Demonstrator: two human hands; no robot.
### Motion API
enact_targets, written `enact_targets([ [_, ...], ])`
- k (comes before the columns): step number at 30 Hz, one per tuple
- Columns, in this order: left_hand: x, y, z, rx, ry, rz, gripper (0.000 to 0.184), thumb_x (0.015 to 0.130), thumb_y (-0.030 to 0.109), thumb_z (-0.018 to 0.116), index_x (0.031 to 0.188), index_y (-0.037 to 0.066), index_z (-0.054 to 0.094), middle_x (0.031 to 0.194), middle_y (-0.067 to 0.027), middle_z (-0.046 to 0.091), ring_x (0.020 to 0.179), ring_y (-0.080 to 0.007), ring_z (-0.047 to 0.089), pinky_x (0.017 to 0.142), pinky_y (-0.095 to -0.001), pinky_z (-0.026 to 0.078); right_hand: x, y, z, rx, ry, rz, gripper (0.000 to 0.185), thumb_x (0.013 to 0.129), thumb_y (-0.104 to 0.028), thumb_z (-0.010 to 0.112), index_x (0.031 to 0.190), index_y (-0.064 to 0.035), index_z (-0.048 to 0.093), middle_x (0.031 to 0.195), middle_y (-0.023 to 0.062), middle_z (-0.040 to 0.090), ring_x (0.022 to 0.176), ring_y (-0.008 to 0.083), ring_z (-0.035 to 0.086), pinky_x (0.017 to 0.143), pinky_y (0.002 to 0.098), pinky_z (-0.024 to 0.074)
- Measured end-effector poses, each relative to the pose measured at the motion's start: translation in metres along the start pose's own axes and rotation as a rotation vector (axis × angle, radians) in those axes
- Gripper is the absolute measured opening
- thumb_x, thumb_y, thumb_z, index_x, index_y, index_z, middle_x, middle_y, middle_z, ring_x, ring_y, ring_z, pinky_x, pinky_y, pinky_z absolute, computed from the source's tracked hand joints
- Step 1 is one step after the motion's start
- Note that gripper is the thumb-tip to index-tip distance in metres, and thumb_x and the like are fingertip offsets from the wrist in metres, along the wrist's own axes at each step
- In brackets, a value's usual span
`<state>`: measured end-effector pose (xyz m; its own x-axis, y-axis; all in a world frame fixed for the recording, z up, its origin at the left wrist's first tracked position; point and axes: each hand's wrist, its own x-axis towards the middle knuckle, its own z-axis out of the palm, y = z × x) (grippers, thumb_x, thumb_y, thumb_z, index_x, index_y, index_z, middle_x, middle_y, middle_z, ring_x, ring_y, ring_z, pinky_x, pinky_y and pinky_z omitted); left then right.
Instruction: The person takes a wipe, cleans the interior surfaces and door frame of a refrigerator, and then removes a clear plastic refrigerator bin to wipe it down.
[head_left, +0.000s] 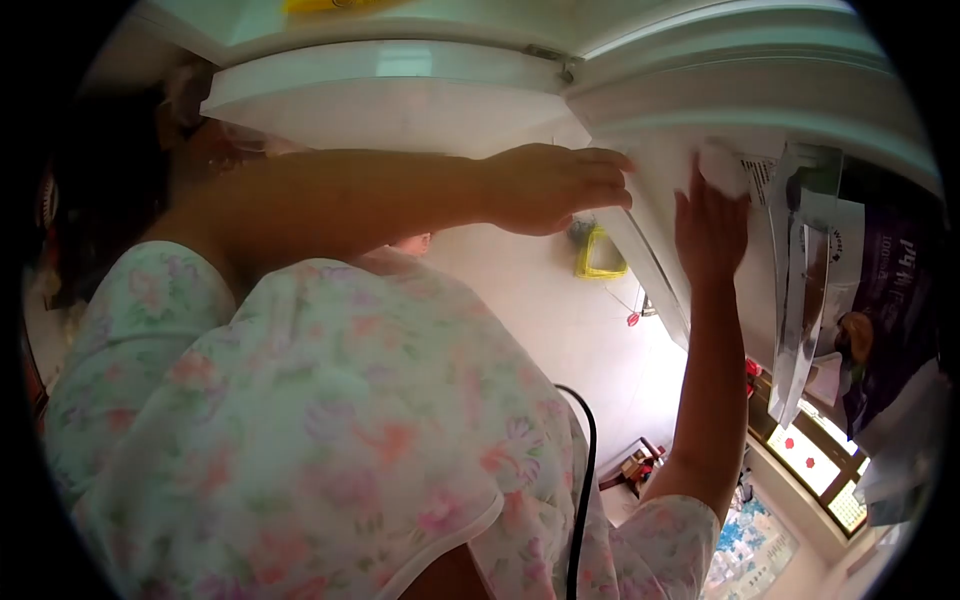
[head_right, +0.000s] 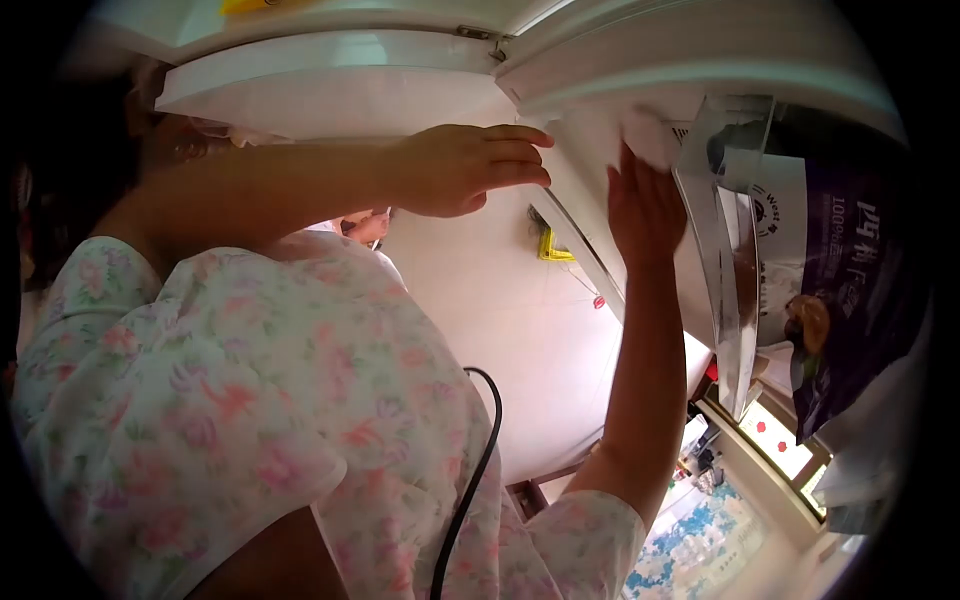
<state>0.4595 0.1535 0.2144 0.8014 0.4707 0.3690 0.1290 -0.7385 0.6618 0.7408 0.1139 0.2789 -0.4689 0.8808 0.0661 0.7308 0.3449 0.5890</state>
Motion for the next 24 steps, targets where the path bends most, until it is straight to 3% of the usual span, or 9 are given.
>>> enact_targets([
  [3, -0.013, -0.003, -0.008, 0.049, 0.016, 0.043, 0.052, 0.075, -0.001, 0.059, 0.124, 0.012, 0.05, 0.138, -0.0061, 0.041, 0.135, -0.0213, 0.03, 0.098, -0.0366, 0.041, 0.054, -0.015, -0.024, -0.053, 0.078, -0.114, 0.047, 0.085, -0.027, 0.062, 0.127, -0.0093, 0.052, 0.099, 0.007, 0.062, 0.1, 0.0252, 0.056, 0.098, 0.0449, 0.0383],
  [9, -0.006, 0.001, -0.011, -0.001, 0.06, 0.038, 0.053, 0.074, -0.003, 0.057, 0.124, 0.013, 0.05, 0.136, -0.005, 0.043, 0.135, -0.0205, 0.029, 0.096, -0.0362, 0.043, -0.039, 0.041, -0.035, -0.191, -0.058, -0.112, 0.054, 0.087, -0.026, 0.06, 0.136, -0.0114, 0.043, 0.099, 0.007, 0.062, 0.096, 0.0235, 0.058, 0.103, 0.0454, 0.0353],
  [11, -0.005, 0.005, -0.007, -0.02, 0.067, 0.048, 0.054, 0.073, -0.005, 0.055, 0.124, 0.013, 0.05, 0.135, -0.0045, 0.043, 0.135, -0.0205, 0.03, 0.096, -0.036, 0.043, -0.018, 0.023, -0.031, -0.022, -0.22, -0.004, 0.058, 0.088, -0.027, 0.059, 0.14, -0.0128, 0.039, 0.1, 0.0082, 0.062, 0.096, 0.0245, 0.059, 0.105, 0.0458, 0.0335],
  [12, -0.005, 0.004, -0.008, 0.012, 0.072, 0.045, 0.055, 0.072, -0.007, 0.054, 0.123, 0.013, 0.051, 0.132, -0.0034, 0.046, 0.134, -0.0198, 0.031, 0.095, -0.0343, 0.044, 0.004, 0.012, -0.02, 0.069, -0.149, -0.005, 0.056, 0.088, -0.026, 0.058, 0.139, -0.0133, 0.04, 0.101, 0.0086, 0.062, 0.097, 0.0243, 0.058, 0.104, 0.0464, 0.0341],
  [13, -0.007, 0.004, -0.01, 0.048, 0.079, 0.041, 0.057, 0.07, -0.01, 0.052, 0.123, 0.013, 0.052, 0.129, -0.0023, 0.049, 0.134, -0.019, 0.032, 0.094, -0.0327, 0.045, 0.03, -0.006, -0.026, 0.0, -0.049, -0.064, 0.035, 0.087, -0.021, 0.058, 0.12, -0.0087, 0.058, 0.107, 0.005, 0.061, 0.104, 0.0229, 0.055, 0.099, 0.0362, 0.0389],
  [17, -0.006, -0.002, -0.012, 0.099, 0.04, 0.075, 0.059, 0.068, -0.012, 0.047, 0.121, 0.013, 0.053, 0.127, -0.0005, 0.05, 0.133, -0.019, 0.034, 0.093, -0.0324, 0.046, 0.031, -0.014, -0.016, 0.028, 0.064, -0.087, 0.038, 0.087, -0.02, 0.055, 0.123, -0.0085, 0.056, 0.121, 0.0067, 0.056, 0.114, 0.0235, 0.05, 0.107, 0.0372, 0.0331],
  [19, -0.007, -0.004, -0.007, 0.075, 0.026, 0.077, 0.058, 0.069, -0.011, 0.048, 0.122, 0.013, 0.052, 0.128, -0.0019, 0.049, 0.133, -0.0198, 0.033, 0.093, -0.0336, 0.046, -0.042, 0.016, 0.012, -0.125, -0.174, -0.181, 0.04, 0.086, -0.017, 0.054, 0.125, -0.0072, 0.055, 0.13, 0.007, 0.051, 0.118, 0.023, 0.048, 0.107, 0.037, 0.0327],
  [23, -0.01, -0.001, 0.001, -0.001, 0.02, 0.001, 0.061, 0.068, -0.013, 0.047, 0.123, 0.014, 0.052, 0.134, -0.0029, 0.045, 0.131, -0.0196, 0.036, 0.09, -0.0329, 0.047, -0.135, 0.034, 0.012, -0.037, -0.284, -0.095, 0.038, 0.084, -0.01, 0.053, 0.121, -0.011, 0.057, 0.128, 0.0059, 0.052, 0.118, 0.0228, 0.048, 0.105, 0.0355, 0.036],
  [24, -0.011, 0.001, 0.0, -0.031, 0.063, -0.034, 0.063, 0.066, -0.015, 0.045, 0.122, 0.013, 0.053, 0.135, -0.0033, 0.045, 0.13, -0.02, 0.037, 0.089, -0.0322, 0.048, -0.136, 0.031, 0.011, 0.312, -0.31, 0.257, 0.037, 0.083, -0.009, 0.053, 0.119, -0.0135, 0.059, 0.126, 0.0061, 0.054, 0.117, 0.0235, 0.048, 0.101, 0.0349, 0.0396],
])
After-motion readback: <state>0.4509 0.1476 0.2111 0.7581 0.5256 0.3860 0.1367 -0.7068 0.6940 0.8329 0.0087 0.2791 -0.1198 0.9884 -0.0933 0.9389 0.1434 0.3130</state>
